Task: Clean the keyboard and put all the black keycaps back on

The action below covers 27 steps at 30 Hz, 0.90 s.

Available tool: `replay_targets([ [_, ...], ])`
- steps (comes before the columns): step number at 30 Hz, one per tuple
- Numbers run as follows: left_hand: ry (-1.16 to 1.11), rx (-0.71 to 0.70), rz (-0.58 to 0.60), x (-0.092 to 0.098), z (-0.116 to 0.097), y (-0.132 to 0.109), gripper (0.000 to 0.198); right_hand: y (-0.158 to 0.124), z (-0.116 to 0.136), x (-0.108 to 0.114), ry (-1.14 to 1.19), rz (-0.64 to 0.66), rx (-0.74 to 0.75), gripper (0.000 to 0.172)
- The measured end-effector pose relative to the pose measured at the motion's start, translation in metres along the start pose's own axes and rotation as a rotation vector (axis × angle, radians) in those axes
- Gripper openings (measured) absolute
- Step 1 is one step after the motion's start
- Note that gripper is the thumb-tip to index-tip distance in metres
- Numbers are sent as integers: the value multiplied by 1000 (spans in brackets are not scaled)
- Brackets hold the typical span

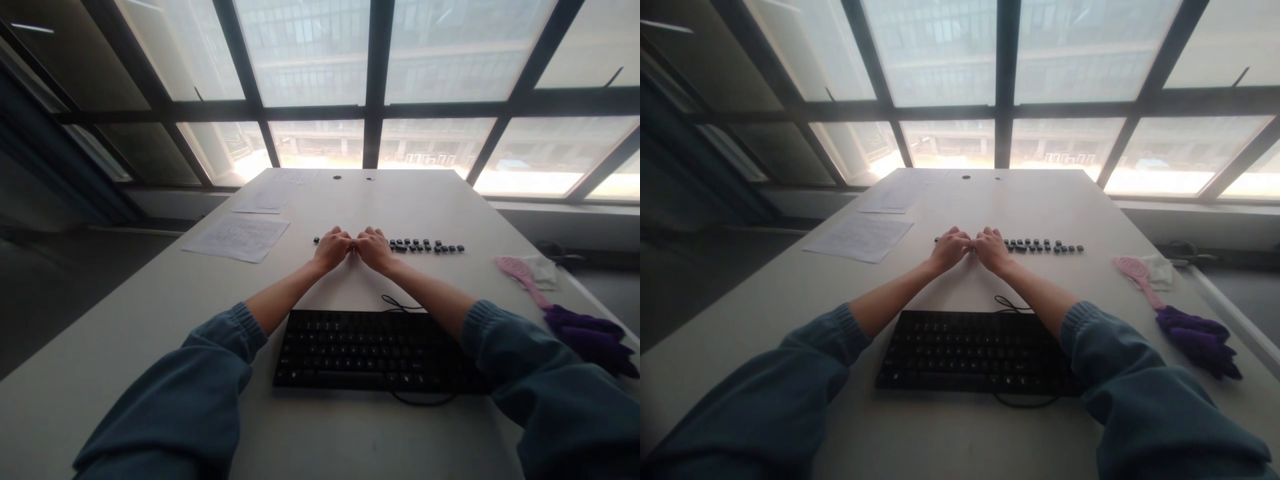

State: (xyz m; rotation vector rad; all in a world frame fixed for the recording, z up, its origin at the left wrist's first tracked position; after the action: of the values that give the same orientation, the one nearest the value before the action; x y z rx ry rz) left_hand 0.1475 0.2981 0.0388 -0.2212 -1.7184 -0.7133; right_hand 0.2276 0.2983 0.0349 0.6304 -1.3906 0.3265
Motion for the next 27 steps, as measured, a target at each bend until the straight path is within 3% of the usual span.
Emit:
replay_targets([
  [5, -24, 29, -12, 6, -2, -4, 18, -4, 7, 6, 12, -12, -4, 27],
  [9, -99, 94, -52, 31, -1, -18, 11, -16, 9, 26, 67, -64, -58, 23],
  [13, -340, 197, -20, 70, -9, -53, 6, -52, 12, 56, 378, -161, -145, 11],
  [17, -538, 245, 147, 91, -40, -99, 16, -102, 33, 65, 667, -107, -143, 7],
  [22, -639, 275, 261, 82, -71, -136, 19, -149, 64, 52, 831, -9, -111, 8],
  [27, -673, 290, 330, 61, -79, -144, 18, -158, 75, 34, 864, 36, -111, 9],
])
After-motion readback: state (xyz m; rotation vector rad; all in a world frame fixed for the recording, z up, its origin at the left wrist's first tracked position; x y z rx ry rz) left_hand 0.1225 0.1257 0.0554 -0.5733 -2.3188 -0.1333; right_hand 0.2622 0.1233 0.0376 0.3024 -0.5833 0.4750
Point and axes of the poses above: each hand's wrist, its own y-axis towards the middle knuckle, its own x-axis out of the back of the hand, z = x × y, the point moved 9 cm from there along y, towards the middle knuckle, and after that the axes turned 3 degrees about z, right-handed, at the moved point
